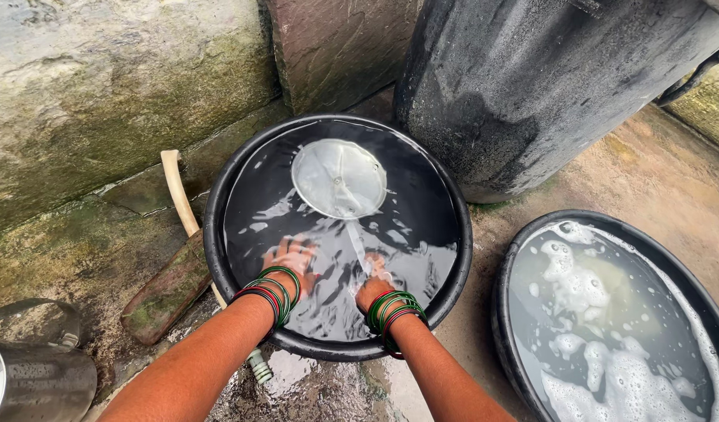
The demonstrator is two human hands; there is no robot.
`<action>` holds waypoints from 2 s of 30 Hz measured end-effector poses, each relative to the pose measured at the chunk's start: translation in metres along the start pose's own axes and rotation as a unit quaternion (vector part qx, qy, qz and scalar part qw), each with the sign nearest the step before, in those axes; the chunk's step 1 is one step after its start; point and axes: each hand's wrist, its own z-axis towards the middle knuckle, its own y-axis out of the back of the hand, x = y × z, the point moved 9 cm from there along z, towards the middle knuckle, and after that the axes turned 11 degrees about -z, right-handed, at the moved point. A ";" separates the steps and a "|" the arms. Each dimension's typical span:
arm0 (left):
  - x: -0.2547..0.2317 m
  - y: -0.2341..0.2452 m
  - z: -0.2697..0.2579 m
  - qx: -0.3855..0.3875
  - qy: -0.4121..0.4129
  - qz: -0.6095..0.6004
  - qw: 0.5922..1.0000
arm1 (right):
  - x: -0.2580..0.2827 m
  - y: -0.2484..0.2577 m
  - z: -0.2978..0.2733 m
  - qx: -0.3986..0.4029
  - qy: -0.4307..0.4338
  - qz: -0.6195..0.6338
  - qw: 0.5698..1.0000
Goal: The person washes various kitchen utensils, including a pressure cooker lid, metal bowls, and plates, using soapy water and a cloth by hand while sitting on the ground.
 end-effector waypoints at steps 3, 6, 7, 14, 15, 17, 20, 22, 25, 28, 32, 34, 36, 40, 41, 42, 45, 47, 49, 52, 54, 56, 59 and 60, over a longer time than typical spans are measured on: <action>0.007 -0.009 0.016 0.000 0.015 -0.045 0.999 | -0.007 -0.011 0.011 0.028 -0.004 -0.051 0.998; 0.005 -0.013 0.015 0.019 -0.004 -0.050 0.999 | -0.008 -0.019 0.020 0.036 -0.005 -0.074 0.997; 0.004 -0.014 0.013 0.026 0.007 -0.029 0.999 | -0.010 -0.019 0.021 0.032 -0.011 -0.066 0.997; -0.003 0.004 -0.005 0.041 0.001 -0.014 0.999 | -0.008 -0.012 0.015 0.011 -0.030 -0.033 0.999; -0.004 0.005 -0.007 0.041 0.001 -0.014 0.999 | -0.008 -0.012 0.017 0.010 -0.034 -0.029 0.999; -0.004 0.005 -0.006 0.024 0.005 0.018 1.000 | -0.010 -0.016 0.023 0.012 -0.037 -0.027 0.999; -0.002 0.001 0.000 0.023 -0.004 0.029 0.999 | -0.015 -0.023 0.034 0.023 -0.035 -0.040 0.998; -0.004 0.001 -0.001 0.033 -0.001 0.047 0.998 | -0.017 -0.027 0.039 0.032 -0.036 -0.034 0.998; -0.005 0.006 -0.010 0.041 0.013 0.039 0.998 | -0.020 -0.034 0.042 0.047 -0.059 0.000 0.997; -0.006 0.005 -0.008 0.058 0.028 0.029 0.998 | -0.008 -0.047 0.047 0.086 0.071 -0.204 0.973; 0.000 -0.008 0.002 0.078 -0.001 0.082 0.994 | -0.015 -0.049 0.050 0.079 0.075 -0.192 0.975; 0.001 -0.012 0.003 0.098 0.002 0.115 0.989 | -0.023 -0.039 0.053 0.008 0.042 -0.001 0.999; 0.002 -0.013 -0.003 0.119 0.006 0.147 0.982 | -0.030 -0.046 0.063 -0.030 0.018 0.137 0.990; -0.005 0.005 -0.011 0.023 0.006 0.004 1.000 | -0.030 -0.049 0.080 -0.045 -0.015 0.141 0.989; -0.006 0.009 -0.012 0.012 0.010 0.004 1.000 | -0.031 -0.047 0.076 -0.023 -0.020 0.078 0.997; -0.007 0.010 -0.013 0.011 0.010 0.004 1.000 | -0.033 -0.046 0.067 -0.003 -0.024 0.036 0.999; -0.010 0.012 -0.021 0.042 0.020 -0.020 0.999 | -0.025 -0.038 0.054 0.039 -0.003 -0.083 0.996; -0.012 0.017 -0.024 0.027 0.016 0.026 0.999 | -0.011 -0.031 0.047 0.042 0.029 -0.160 0.986; -0.011 0.016 -0.022 0.019 0.012 0.007 1.000 | 0.001 -0.013 0.026 0.033 0.020 -0.142 0.989; -0.005 0.007 -0.005 0.027 0.001 -0.012 1.000 | 0.020 0.031 -0.031 -0.015 0.001 -0.068 0.998; 0.000 -0.002 0.001 0.041 -0.006 -0.014 0.999 | 0.034 0.060 -0.064 -0.051 0.007 -0.047 0.998; -0.003 0.001 0.002 -0.010 -0.026 0.021 0.999 | 0.042 0.081 -0.084 -0.077 0.013 -0.053 0.996; 0.000 0.000 0.000 -0.012 -0.009 -0.015 1.000 | 0.044 0.090 -0.098 -0.072 0.037 0.001 0.997; -0.002 0.001 0.002 -0.012 -0.014 -0.016 1.000 | 0.044 0.092 -0.100 -0.077 0.050 0.014 0.996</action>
